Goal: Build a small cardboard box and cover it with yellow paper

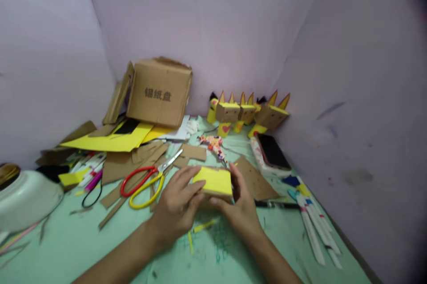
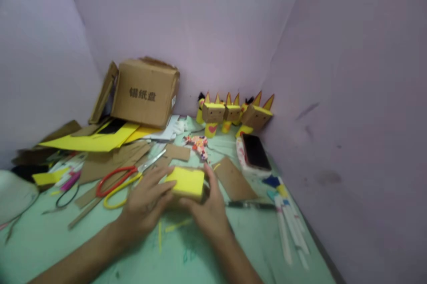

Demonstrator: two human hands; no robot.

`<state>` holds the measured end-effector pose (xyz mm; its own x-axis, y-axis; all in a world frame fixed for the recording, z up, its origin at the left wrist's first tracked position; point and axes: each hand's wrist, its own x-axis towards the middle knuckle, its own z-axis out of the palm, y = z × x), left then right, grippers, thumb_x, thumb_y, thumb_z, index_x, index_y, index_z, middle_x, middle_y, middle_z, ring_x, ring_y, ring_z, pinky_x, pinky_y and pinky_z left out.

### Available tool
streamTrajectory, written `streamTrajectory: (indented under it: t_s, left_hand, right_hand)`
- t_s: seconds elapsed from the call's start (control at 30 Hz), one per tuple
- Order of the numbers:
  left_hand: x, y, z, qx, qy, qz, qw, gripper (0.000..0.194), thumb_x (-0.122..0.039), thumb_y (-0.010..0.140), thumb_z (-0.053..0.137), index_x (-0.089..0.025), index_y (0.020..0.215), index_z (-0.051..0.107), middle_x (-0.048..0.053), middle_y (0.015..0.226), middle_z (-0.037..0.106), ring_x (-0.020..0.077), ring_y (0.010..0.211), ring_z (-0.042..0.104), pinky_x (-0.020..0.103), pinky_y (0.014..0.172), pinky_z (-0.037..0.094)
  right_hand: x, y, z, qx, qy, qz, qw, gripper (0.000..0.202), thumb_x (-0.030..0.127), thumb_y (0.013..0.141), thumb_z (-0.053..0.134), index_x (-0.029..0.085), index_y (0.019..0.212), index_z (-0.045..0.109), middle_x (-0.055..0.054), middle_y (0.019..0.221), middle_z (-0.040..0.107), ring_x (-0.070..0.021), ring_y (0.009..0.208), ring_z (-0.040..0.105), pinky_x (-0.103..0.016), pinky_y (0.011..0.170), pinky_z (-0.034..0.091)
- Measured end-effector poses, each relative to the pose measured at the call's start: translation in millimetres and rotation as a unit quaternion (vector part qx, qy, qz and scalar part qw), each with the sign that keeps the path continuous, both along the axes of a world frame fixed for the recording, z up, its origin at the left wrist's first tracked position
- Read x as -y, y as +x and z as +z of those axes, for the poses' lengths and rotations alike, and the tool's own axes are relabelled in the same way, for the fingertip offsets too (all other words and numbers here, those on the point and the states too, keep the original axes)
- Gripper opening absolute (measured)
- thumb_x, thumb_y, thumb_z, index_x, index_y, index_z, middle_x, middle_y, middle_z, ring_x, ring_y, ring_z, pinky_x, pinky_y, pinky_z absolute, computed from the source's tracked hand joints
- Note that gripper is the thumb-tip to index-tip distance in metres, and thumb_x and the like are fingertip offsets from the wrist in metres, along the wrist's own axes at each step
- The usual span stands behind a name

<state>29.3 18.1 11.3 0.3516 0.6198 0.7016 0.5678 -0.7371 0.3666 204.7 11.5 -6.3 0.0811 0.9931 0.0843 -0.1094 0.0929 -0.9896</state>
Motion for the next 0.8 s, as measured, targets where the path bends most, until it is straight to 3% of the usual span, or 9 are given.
streamTrajectory:
  t_s: [0.13,0.27,0.5,0.67,0.8]
  left_hand:
    - [1.6,-0.2,5.7,0.060,-0.014,-0.037,0.997,0.021,-0.013,0.083,0.053,-0.018,0.101,0.063,0.011,0.109,0.065,0.0228,0.107,0.057,0.042,0.096,0.044]
    - [3.4,-4.1,10.7,0.146,-0.114,0.025,0.982,0.031,-0.023,0.084,0.053,-0.017,0.114,0.055,0.013,0.121,0.058,0.0240,0.111,0.054,0.039,0.091,0.047]
    - [-0.6,-2.0,12.8,0.252,-0.353,0.062,0.899,0.048,-0.042,0.073,0.062,-0.013,0.110,0.053,0.013,0.107,0.060,0.0211,0.086,0.061,0.033,0.070,0.054]
    - [1.8,4.9,10.2,0.258,-0.395,0.066,0.879,0.045,-0.039,0.066,0.067,-0.015,0.102,0.054,0.010,0.097,0.064,0.0205,0.075,0.063,0.032,0.064,0.054]
    - [2.3,8.0,7.2,0.268,-0.385,0.101,0.877,0.027,-0.034,0.069,0.063,-0.017,0.088,0.058,0.004,0.077,0.066,0.0187,0.067,0.063,0.029,0.059,0.052]
  right_hand:
    - [1.0,0.3,-2.3,0.024,0.024,0.000,0.999,0.089,0.020,0.056,0.081,0.027,0.132,0.035,-0.010,0.136,0.043,-0.0275,0.123,0.045,-0.043,0.100,0.040]
    - [3.6,-1.9,-2.8,0.033,0.052,-0.015,0.998,0.087,0.018,0.057,0.081,0.027,0.131,0.036,-0.009,0.138,0.042,-0.0270,0.125,0.043,-0.043,0.102,0.039]
    - [4.7,-1.3,-14.7,0.139,0.147,-0.070,0.977,0.081,0.020,0.064,0.077,0.028,0.133,0.035,-0.009,0.142,0.038,-0.0290,0.126,0.042,-0.047,0.105,0.034]
    - [5.9,-1.1,-19.7,0.246,0.235,-0.074,0.937,0.076,0.016,0.070,0.071,0.028,0.135,0.034,-0.009,0.138,0.042,-0.0290,0.128,0.038,-0.047,0.107,0.031]
    - [4.4,-3.0,-22.8,0.258,0.249,-0.099,0.928,0.074,0.017,0.070,0.070,0.027,0.135,0.036,-0.009,0.138,0.044,-0.0303,0.127,0.040,-0.047,0.106,0.032]
